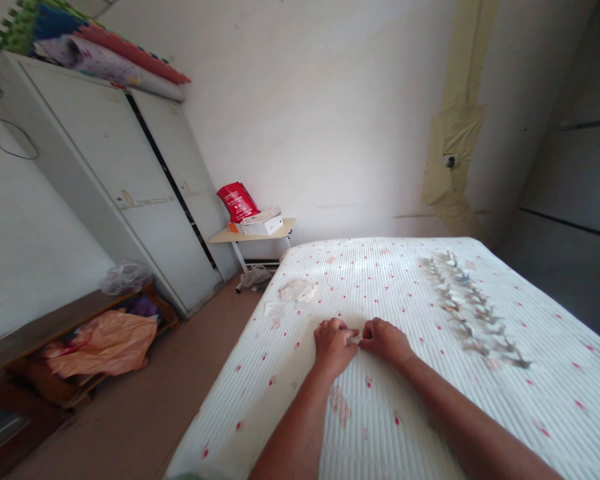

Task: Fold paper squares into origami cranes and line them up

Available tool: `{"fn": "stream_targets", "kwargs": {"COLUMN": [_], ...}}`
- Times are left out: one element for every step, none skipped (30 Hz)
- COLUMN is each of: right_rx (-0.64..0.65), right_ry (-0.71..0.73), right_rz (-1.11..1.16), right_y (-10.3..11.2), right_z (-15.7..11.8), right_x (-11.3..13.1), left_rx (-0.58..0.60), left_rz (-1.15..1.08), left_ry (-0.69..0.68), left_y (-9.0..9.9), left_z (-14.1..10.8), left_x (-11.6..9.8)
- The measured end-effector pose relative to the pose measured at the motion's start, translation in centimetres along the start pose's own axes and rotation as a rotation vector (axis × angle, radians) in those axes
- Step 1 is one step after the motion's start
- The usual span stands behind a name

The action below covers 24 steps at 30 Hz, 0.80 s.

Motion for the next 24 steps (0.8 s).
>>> {"fn": "stream_targets", "kwargs": {"right_rx": [0.000,-0.001,-0.002,0.000,0.006,0.016,0.028,0.040,0.050,0.054,0.053,0.049,0.039,0.030,0.024,0.022,0.024,0.028,0.034,0.038,0.038,0.035,0.033,0.031], "right_ry": [-0.002,-0.004,-0.005,-0.006,-0.006,-0.005,-0.004,-0.002,-0.001,-0.001,-0.001,-0.002,-0.002,-0.001,-0.001,0.002,0.003,0.003,0.003,0.007,0.014,0.025,0.037,0.050], "right_rz": [-0.004,-0.008,-0.008,-0.005,0.001,0.008,0.015,0.021,0.024,0.026,0.026,0.025,0.021,0.014,0.007,0.002,0.001,0.002,0.006,0.012,0.020,0.027,0.036,0.045], "right_y": [-0.07,-0.11,-0.14,-0.18,-0.22,-0.27,-0.31,-0.34,-0.33,-0.27,-0.18,-0.08,0.05,0.17,0.24,0.27,0.26,0.22,0.16,0.11,0.09,0.08,0.08,0.07], "right_z": [0.04,0.09,0.16,0.23,0.30,0.37,0.42,0.45,0.46,0.45,0.42,0.37,0.32,0.25,0.20,0.15,0.12,0.12,0.14,0.17,0.22,0.28,0.33,0.38], "right_x": [-0.07,-0.17,-0.26,-0.35,-0.43,-0.49,-0.54,-0.56,-0.56,-0.55,-0.51,-0.45,-0.36,-0.28,-0.20,-0.13,-0.11,-0.14,-0.20,-0.26,-0.30,-0.33,-0.32,-0.30], "left_rx": [0.004,0.010,0.018,0.028,0.036,0.044,0.047,0.045,0.041,0.037,0.035,0.032,0.029,0.028,0.024,0.021,0.019,0.017,0.015,0.010,0.004,-0.003,-0.011,-0.018], "left_rz": [0.004,0.011,0.021,0.032,0.043,0.052,0.057,0.059,0.058,0.056,0.053,0.052,0.052,0.052,0.053,0.055,0.056,0.057,0.057,0.058,0.057,0.056,0.054,0.052], "left_ry": [0.004,0.008,0.014,0.021,0.028,0.032,0.032,0.028,0.023,0.017,0.013,0.011,0.011,0.010,0.012,0.014,0.017,0.017,0.016,0.015,0.011,0.005,0.002,0.002], "left_y": [-0.03,-0.05,-0.08,-0.12,-0.14,-0.16,-0.14,-0.10,-0.03,0.03,0.08,0.11,0.12,0.11,0.10,0.08,0.05,0.01,-0.01,0.00,0.03,0.09,0.16,0.22], "left_z": [0.02,0.03,0.03,0.03,0.03,0.02,0.01,0.00,-0.01,-0.01,-0.02,-0.02,-0.01,-0.01,0.00,-0.01,-0.02,-0.04,-0.08,-0.13,-0.19,-0.24,-0.29,-0.33], "left_x": [0.02,0.03,0.05,0.08,0.12,0.12,0.11,0.07,0.02,-0.03,-0.06,-0.06,-0.06,-0.05,-0.03,-0.01,0.01,0.01,-0.01,-0.04,-0.10,-0.20,-0.28,-0.35]}}
Point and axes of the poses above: each hand's wrist, its own z-axis towards the middle knuckle, its own y-axis out of the back of the hand, x = y × z, the point moved 8 cm from there along z, towards the middle knuckle, and after that the axes turned 5 degrees about -x, right-handed, at the moved point
